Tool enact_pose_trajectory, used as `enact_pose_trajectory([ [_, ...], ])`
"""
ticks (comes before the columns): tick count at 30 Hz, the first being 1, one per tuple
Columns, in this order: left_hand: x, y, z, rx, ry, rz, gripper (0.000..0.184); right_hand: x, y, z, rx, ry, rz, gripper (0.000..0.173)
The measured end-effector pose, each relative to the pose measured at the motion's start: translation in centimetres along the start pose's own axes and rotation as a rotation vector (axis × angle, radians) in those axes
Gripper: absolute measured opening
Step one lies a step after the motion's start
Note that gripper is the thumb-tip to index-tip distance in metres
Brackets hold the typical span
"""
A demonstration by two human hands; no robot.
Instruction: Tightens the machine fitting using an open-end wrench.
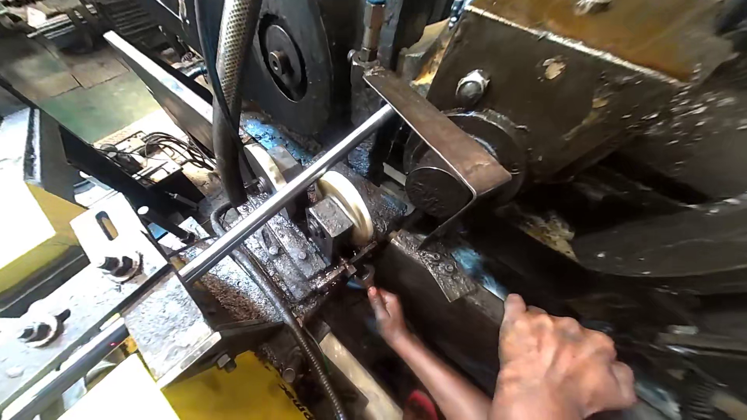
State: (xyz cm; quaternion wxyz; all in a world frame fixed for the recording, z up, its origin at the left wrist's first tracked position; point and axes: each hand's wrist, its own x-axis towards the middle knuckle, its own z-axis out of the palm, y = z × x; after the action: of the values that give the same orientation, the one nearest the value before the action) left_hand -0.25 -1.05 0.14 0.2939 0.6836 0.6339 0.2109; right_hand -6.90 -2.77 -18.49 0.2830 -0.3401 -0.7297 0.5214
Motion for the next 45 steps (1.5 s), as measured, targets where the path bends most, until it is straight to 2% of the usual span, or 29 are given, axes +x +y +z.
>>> enact_pose_trajectory([
  [3,0.0,-0.1,0.2,0.011,0.034,0.007,0.039,0.3,0.3,0.1,-0.063,0.013,-0.050,0.046],
  [11,-0.1,-0.2,0.7,0.043,0.088,0.041,0.039,-0.1,-1.0,0.8,-0.174,0.072,-0.006,0.053],
  [14,0.3,-0.5,1.0,0.069,0.063,0.040,0.041,-0.2,-2.4,1.5,0.009,0.040,0.147,0.050],
  [16,0.1,-0.4,0.8,0.042,0.082,0.054,0.039,0.0,-2.8,1.4,0.098,0.003,0.187,0.049],
  [19,0.4,-0.6,1.3,0.071,0.094,0.062,0.040,1.1,-1.8,1.6,0.072,-0.013,0.030,0.052],
  [21,0.8,-0.5,1.8,0.074,0.102,0.060,0.040,1.3,-0.8,2.4,0.162,0.029,-0.035,0.050],
  [23,1.5,-1.0,3.8,0.091,0.249,0.088,0.042,0.5,-1.7,4.0,0.424,0.032,0.104,0.044],
  [24,2.4,-1.6,6.2,0.130,0.461,0.135,0.043,-0.5,-3.1,5.3,0.614,0.016,0.273,0.046],
  [25,2.6,-1.6,6.5,0.163,0.525,0.147,0.044,-1.4,-4.8,6.5,0.814,0.002,0.441,0.051],
  [27,1.7,-1.4,4.6,0.163,0.360,0.100,0.041,-1.9,-6.8,7.7,1.047,-0.010,0.614,0.057],
  [28,0.7,-1.0,2.6,0.130,0.150,0.049,0.043,-2.1,-7.2,7.8,1.070,-0.021,0.648,0.058],
  [29,0.1,-0.7,1.5,0.110,0.026,0.022,0.044,-2.5,-7.5,7.4,1.065,-0.042,0.683,0.058],
  [31,0.3,-0.6,0.9,0.111,-0.025,0.005,0.043,-3.0,-7.8,5.2,1.010,-0.143,0.750,0.058],
  [33,0.8,-0.6,1.7,0.129,0.030,-0.006,0.043,-5.3,-7.1,3.0,0.913,-0.211,0.780,0.058],
  [34,1.1,-1.0,3.0,0.154,0.142,0.009,0.043,-6.6,-6.2,2.3,0.833,-0.209,0.767,0.056],
  [35,1.6,-1.7,5.1,0.208,0.328,0.043,0.043,-7.5,-5.3,1.7,0.718,-0.180,0.730,0.054],
  [36,1.6,-2.0,5.6,0.227,0.383,0.052,0.043,-7.7,-4.4,1.4,0.578,-0.133,0.652,0.050],
  [37,1.0,-1.5,4.4,0.208,0.291,0.029,0.042,-7.1,-3.7,1.0,0.423,-0.087,0.543,0.046],
  [38,0.2,-0.5,1.8,0.133,0.105,-0.019,0.039,-5.9,-3.3,0.5,0.261,-0.068,0.426,0.043],
  [40,-0.2,0.4,-0.9,0.049,-0.067,-0.047,0.036,-3.0,-3.1,-0.3,0.002,-0.071,0.238,0.050],
  [43,-0.2,0.2,-0.9,0.021,-0.059,-0.030,0.036,-0.4,-3.1,-0.2,-0.064,-0.059,0.053,0.054],
  [45,-0.1,0.2,-0.7,0.038,-0.054,-0.028,0.036,0.1,-2.9,0.0,0.000,-0.034,0.058,0.053],
])
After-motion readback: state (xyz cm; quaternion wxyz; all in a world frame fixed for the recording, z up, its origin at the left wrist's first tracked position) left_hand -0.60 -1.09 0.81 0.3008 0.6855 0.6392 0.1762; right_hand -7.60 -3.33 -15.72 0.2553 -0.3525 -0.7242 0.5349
